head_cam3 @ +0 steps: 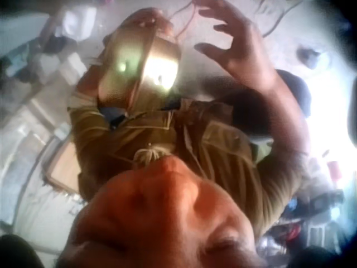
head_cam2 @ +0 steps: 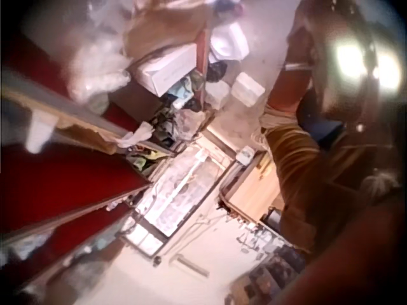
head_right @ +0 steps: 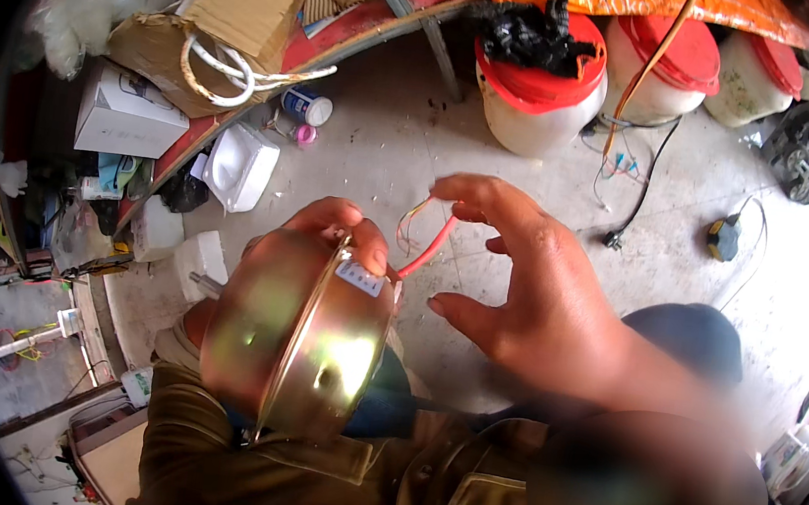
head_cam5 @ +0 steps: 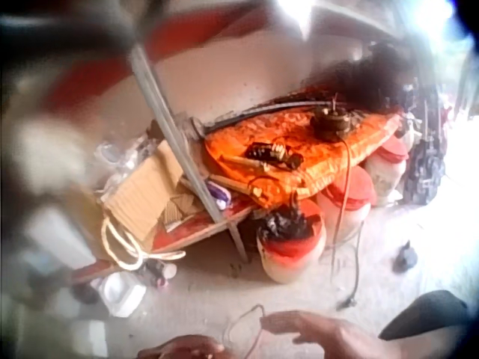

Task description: The person retrieves a circular electrical component from a shelf and sits on the floor. They manipulate the component, twist its wires, and connect them to a small black electrical box, appearing to test or repair the wiring.

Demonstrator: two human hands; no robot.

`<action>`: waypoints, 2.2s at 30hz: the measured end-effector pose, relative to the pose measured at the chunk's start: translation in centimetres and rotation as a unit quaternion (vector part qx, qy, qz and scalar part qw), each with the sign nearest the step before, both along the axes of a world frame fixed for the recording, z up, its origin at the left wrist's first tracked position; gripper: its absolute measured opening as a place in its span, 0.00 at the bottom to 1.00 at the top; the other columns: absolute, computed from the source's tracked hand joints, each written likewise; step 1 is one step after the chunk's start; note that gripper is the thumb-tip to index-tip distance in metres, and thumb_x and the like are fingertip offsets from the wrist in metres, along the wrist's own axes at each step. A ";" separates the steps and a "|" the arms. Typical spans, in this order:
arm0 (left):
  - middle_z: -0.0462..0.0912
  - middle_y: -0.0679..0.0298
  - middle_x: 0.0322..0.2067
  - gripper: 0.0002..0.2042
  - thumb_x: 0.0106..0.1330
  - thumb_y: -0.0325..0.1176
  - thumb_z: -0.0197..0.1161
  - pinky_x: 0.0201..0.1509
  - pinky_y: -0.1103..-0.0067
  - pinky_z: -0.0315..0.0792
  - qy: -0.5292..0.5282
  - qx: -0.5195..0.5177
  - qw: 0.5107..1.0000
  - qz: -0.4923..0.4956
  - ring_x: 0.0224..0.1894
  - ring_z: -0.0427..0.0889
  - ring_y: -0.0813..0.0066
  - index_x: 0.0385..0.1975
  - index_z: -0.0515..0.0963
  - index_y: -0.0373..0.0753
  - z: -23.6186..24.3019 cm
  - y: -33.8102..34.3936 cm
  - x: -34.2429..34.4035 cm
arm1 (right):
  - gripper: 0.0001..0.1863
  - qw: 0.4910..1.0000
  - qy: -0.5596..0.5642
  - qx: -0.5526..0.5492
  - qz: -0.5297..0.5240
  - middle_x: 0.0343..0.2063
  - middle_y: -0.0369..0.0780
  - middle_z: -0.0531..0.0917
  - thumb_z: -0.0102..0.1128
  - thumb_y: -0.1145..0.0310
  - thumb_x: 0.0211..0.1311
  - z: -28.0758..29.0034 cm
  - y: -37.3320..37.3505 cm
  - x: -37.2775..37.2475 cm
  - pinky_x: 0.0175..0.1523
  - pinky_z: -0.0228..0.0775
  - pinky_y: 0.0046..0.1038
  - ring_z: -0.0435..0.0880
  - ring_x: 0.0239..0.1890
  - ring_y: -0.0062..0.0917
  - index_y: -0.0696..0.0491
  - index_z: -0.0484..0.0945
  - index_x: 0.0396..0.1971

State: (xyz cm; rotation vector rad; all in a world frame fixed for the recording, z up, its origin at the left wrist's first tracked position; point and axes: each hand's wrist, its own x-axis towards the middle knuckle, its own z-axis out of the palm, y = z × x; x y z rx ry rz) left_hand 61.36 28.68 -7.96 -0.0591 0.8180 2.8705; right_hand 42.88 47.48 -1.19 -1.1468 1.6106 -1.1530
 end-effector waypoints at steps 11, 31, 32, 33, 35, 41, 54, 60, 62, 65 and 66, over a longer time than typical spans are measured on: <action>0.69 0.57 0.53 0.27 0.63 0.37 0.54 0.58 0.72 0.68 -0.138 -0.121 0.981 0.068 0.54 0.72 0.69 0.61 0.56 0.37 -1.2 -0.4 -2.1 | 0.48 0.900 -0.412 0.140 0.006 0.51 0.46 0.71 0.62 0.46 0.49 -1.4 -0.5 0.7 0.46 0.75 0.31 0.74 0.50 0.31 0.58 0.50 0.62; 0.58 0.54 0.61 0.46 0.53 0.55 0.64 0.66 0.70 0.54 -0.098 -0.282 0.954 0.031 0.64 0.57 0.67 0.63 0.48 0.31 3.7 -0.6 -1.4 | 0.44 0.890 -0.447 0.072 -0.056 0.55 0.45 0.68 0.61 0.55 0.47 -2.4 -1.3 0.9 0.62 0.56 0.31 0.66 0.58 0.29 0.59 0.53 0.62; 0.58 0.54 0.61 0.45 0.53 0.52 0.66 0.66 0.70 0.55 -0.100 -0.277 0.955 0.029 0.63 0.58 0.66 0.62 0.50 0.32 3.2 -0.6 -1.5 | 0.42 0.889 -0.449 0.076 -0.058 0.54 0.44 0.69 0.59 0.56 0.48 -2.7 -1.2 1.0 0.61 0.57 0.30 0.67 0.57 0.29 0.59 0.54 0.61; 0.61 0.53 0.59 0.45 0.51 0.50 0.68 0.64 0.71 0.57 -0.099 -0.288 0.951 0.042 0.62 0.60 0.67 0.61 0.50 0.30 2.5 -0.5 -1.6 | 0.41 0.879 -0.464 0.089 -0.065 0.54 0.44 0.69 0.59 0.56 0.48 -3.1 -1.1 1.0 0.61 0.57 0.30 0.68 0.56 0.29 0.59 0.55 0.61; 0.63 0.55 0.57 0.45 0.51 0.47 0.69 0.63 0.74 0.58 -0.076 -0.355 0.931 0.033 0.60 0.62 0.70 0.62 0.49 0.32 2.1 -0.7 -2.0 | 0.38 0.863 -0.484 0.113 -0.087 0.52 0.43 0.70 0.56 0.56 0.50 -3.8 -0.9 1.0 0.59 0.59 0.30 0.70 0.54 0.28 0.58 0.57 0.60; 0.70 0.57 0.51 0.41 0.51 0.46 0.70 0.57 0.76 0.63 -0.064 -0.535 0.838 0.083 0.53 0.69 0.71 0.60 0.56 0.35 3.1 0.2 -2.0 | 0.41 0.881 -0.461 0.067 -0.077 0.53 0.44 0.69 0.61 0.59 0.46 -3.3 -1.7 2.5 0.61 0.58 0.31 0.68 0.55 0.29 0.59 0.56 0.60; 0.76 0.55 0.40 0.27 0.51 0.42 0.66 0.47 0.76 0.70 -0.126 -0.616 0.756 0.183 0.42 0.76 0.69 0.48 0.67 0.32 0.7 0.7 -2.2 | 0.41 0.978 -0.124 0.087 -0.143 0.52 0.48 0.70 0.65 0.58 0.51 -4.0 -2.2 3.0 0.59 0.59 0.30 0.69 0.55 0.32 0.63 0.56 0.59; 0.72 0.63 0.42 0.24 0.55 0.34 0.63 0.48 0.83 0.67 -0.163 -0.528 0.820 0.151 0.45 0.71 0.80 0.51 0.66 0.33 -1.8 -0.5 -2.3 | 0.24 0.919 0.305 -0.090 0.233 0.46 0.50 0.74 0.64 0.68 0.50 -1.2 -1.5 5.2 0.48 0.70 0.32 0.77 0.45 0.37 0.58 0.71 0.47; 0.73 0.63 0.42 0.25 0.56 0.35 0.64 0.47 0.82 0.68 -0.196 -0.510 0.824 0.150 0.44 0.72 0.80 0.52 0.66 0.34 -2.1 -0.5 -2.2 | 0.16 0.914 -0.068 -0.106 0.385 0.38 0.46 0.80 0.62 0.71 0.52 -1.8 -0.1 4.1 0.39 0.74 0.29 0.82 0.35 0.35 0.58 0.74 0.42; 0.78 0.66 0.31 0.20 0.57 0.37 0.63 0.34 0.85 0.71 -0.240 -0.463 0.837 0.168 0.31 0.76 0.82 0.45 0.70 0.34 -3.7 -1.5 -1.9 | 0.08 0.983 -0.087 -0.074 0.146 0.29 0.43 0.81 0.59 0.78 0.53 -1.5 -0.4 0.8 0.32 0.72 0.25 0.82 0.26 0.31 0.60 0.76 0.34; 0.78 0.66 0.29 0.18 0.57 0.38 0.62 0.32 0.86 0.71 -0.257 -0.432 0.847 0.173 0.29 0.76 0.82 0.43 0.71 0.34 -3.3 -1.5 -1.8 | 0.08 0.998 -0.050 -0.036 -0.006 0.30 0.44 0.81 0.58 0.80 0.52 -1.5 -0.4 -0.3 0.34 0.72 0.24 0.82 0.29 0.31 0.60 0.76 0.34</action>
